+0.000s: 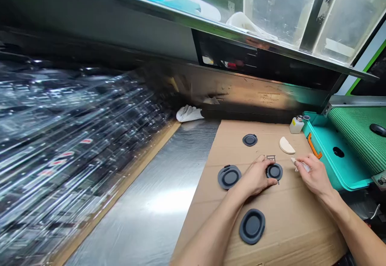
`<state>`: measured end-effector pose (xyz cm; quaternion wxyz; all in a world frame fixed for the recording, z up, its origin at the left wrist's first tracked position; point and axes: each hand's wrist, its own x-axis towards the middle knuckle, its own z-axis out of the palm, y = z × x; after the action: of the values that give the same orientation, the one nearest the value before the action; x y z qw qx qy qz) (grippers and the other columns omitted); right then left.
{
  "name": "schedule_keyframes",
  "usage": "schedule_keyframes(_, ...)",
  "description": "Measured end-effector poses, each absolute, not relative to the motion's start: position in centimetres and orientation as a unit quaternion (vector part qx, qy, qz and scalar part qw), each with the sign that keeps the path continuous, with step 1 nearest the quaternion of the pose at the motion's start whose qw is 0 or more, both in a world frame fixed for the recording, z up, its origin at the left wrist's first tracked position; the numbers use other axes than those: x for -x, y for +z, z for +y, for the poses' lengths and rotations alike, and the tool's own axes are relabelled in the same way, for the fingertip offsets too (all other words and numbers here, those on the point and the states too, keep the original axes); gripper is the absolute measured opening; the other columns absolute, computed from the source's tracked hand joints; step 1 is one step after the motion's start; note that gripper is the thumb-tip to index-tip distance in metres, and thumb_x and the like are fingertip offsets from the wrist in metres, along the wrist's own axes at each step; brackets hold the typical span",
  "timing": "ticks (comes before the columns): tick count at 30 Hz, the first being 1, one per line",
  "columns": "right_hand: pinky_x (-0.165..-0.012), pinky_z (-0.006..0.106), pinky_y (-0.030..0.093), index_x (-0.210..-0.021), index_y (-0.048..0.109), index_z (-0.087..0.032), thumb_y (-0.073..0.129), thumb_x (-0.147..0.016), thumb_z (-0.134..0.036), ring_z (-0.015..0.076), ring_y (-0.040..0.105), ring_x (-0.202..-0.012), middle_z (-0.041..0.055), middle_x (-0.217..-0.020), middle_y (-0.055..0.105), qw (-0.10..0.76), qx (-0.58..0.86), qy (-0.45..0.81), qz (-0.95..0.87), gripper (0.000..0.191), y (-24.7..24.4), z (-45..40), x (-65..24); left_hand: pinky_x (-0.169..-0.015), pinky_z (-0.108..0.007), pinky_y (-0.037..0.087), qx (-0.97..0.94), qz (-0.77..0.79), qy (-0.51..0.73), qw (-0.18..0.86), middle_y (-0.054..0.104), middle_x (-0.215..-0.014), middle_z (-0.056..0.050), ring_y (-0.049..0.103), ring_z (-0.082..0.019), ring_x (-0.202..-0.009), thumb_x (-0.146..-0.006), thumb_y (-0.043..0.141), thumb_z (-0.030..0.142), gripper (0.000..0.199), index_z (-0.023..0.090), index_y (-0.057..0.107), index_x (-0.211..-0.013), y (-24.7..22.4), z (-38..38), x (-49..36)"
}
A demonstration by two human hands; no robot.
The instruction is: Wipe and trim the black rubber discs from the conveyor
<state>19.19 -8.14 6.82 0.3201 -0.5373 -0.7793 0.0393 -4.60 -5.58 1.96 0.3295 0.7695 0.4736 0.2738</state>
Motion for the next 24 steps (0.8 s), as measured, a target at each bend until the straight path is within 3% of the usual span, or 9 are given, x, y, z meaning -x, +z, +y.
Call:
schedule_keyframes(5,-0.072,0.029,0.047,-0.097,0.071,-0.020,0.054,-0.098,-0.035,0.0181,0.063,-0.081,0.0054,-0.089,0.068,0.314,0.548,0.104,-0.769,0.023,4.6,-7.9,-18.4,-0.096,-0.036,0.048,-0.771,0.461,0.281,0.337,0.060,-0.119,-0.008,0.061,-0.025,-0.109,-0.065,0.080,0.035,0.074,0.020,0.056,-0.134,1.8,-5.7,4.8)
schedule_keyframes(9,-0.077,0.028,0.046,-0.095,0.070,-0.020,0.055,-0.097,-0.025,0.0171,0.062,-0.087,0.0047,-0.092,0.068,0.279,0.502,0.108,-0.811,0.016,4.5,-6.7,-16.6,-0.097,-0.036,0.047,-0.780,0.453,0.275,0.333,0.060,-0.119,-0.008,0.060,-0.025,-0.110,-0.067,0.078,0.033,0.069,0.019,0.057,-0.131,1.8,-5.6,4.9)
schedule_keyframes(14,-0.077,0.027,0.044,-0.086,0.071,-0.019,0.056,-0.092,-0.015,0.0168,0.058,-0.084,0.0047,-0.088,0.064,0.106,0.434,0.096,-0.889,0.017,5.8,-5.7,-14.1,-0.093,-0.035,0.049,-0.784,0.452,0.272,0.326,0.060,-0.109,-0.006,0.061,-0.024,-0.102,-0.067,0.077,0.032,0.062,0.021,0.062,-0.126,1.7,-5.4,4.9)
schedule_keyframes(18,-0.067,0.023,0.042,-0.076,0.071,-0.020,0.060,-0.087,-0.014,0.0139,0.058,-0.073,0.0013,-0.081,0.065,0.000,0.377,0.183,-0.908,0.017,8.0,-6.4,-15.6,-0.096,-0.036,0.048,-0.786,0.449,0.274,0.325,0.060,-0.113,-0.008,0.060,-0.026,-0.109,-0.067,0.078,0.033,0.066,0.018,0.061,-0.130,1.6,-5.4,4.9)
schedule_keyframes(24,-0.074,0.026,0.042,-0.084,0.074,-0.020,0.056,-0.093,-0.027,0.0177,0.062,-0.081,0.0040,-0.084,0.067,0.026,0.509,0.151,-0.847,0.021,8.6,-8.3,-20.1,-0.099,-0.037,0.046,-0.779,0.460,0.271,0.329,0.060,-0.120,-0.010,0.058,-0.028,-0.113,-0.065,0.079,0.034,0.070,0.019,0.060,-0.131,1.6,-5.4,4.8)
